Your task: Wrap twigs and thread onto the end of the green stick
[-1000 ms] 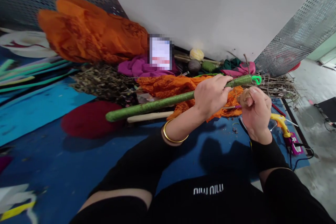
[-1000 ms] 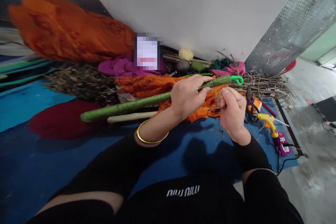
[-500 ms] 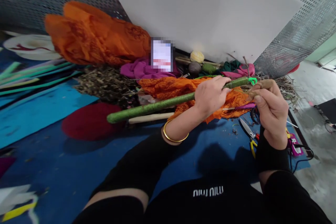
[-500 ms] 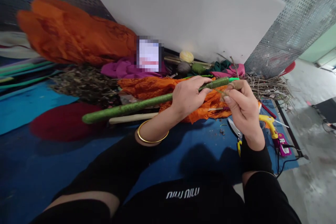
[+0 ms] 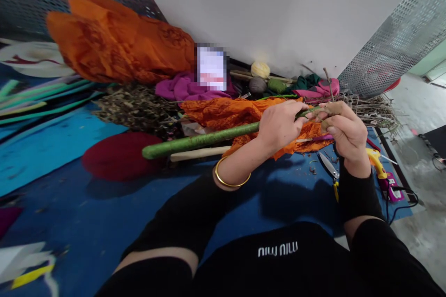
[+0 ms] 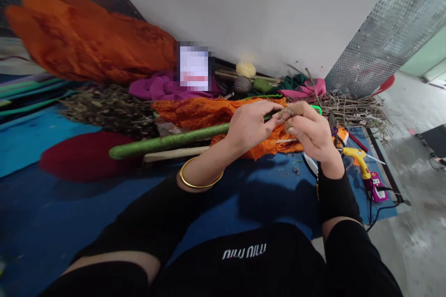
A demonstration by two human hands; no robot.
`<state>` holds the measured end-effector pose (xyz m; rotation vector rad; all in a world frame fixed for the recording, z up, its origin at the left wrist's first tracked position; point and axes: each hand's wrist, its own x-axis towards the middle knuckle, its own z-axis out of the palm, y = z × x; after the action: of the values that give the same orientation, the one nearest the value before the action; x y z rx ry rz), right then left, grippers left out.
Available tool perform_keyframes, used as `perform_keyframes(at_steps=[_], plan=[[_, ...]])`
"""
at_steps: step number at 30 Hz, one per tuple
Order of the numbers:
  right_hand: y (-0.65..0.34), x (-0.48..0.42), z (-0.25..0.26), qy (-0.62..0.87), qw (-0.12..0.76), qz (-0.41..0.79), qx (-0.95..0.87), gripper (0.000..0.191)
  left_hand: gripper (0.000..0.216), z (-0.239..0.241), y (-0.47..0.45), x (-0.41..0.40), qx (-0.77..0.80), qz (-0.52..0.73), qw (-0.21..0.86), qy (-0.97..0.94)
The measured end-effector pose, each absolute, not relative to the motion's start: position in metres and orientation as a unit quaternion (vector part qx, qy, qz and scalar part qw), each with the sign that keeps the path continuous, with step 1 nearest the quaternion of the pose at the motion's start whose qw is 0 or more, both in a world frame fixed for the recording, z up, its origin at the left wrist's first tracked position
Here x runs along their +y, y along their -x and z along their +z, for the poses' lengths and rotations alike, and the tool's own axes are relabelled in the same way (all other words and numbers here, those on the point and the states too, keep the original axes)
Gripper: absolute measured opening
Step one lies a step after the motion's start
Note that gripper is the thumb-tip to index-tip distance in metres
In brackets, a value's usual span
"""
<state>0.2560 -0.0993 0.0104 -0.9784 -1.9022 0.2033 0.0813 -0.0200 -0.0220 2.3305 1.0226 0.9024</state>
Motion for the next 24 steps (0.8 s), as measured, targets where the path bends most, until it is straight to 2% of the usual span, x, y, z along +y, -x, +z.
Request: perform_keyframes(at_steps=[6, 9, 13, 19, 24], plan=[[-0.261, -0.085, 0.005, 0.422, 0.494, 0.089, -0.755, 0.042, 0.035, -0.022, -0.082, -0.024, 0.375, 0.318, 0.239, -0.837], [-0.266, -0.076, 0.000, 0.434, 0.476, 0.110, -0.757, 0.041, 0.029, -0.021, -0.084, -0.027, 0.380, 0.293, 0.233, -0.846], [-0.273, -0.070, -0.006, 0.464, 0.441, 0.132, -0.757, 0.046, 0.033, -0.023, -0.087, -0.031, 0.377, 0.284, 0.226, -0.852], [-0.279, -0.069, -0.008, 0.479, 0.404, 0.088, -0.775, 0.045, 0.040, -0.033, -0.090, -0.036, 0.383, 0.312, 0.189, -0.849], [-0.278, -0.067, -0.010, 0.468, 0.409, 0.090, -0.778, 0.041, 0.026, -0.040, -0.091, -0.033, 0.349, 0.332, 0.164, -0.861]])
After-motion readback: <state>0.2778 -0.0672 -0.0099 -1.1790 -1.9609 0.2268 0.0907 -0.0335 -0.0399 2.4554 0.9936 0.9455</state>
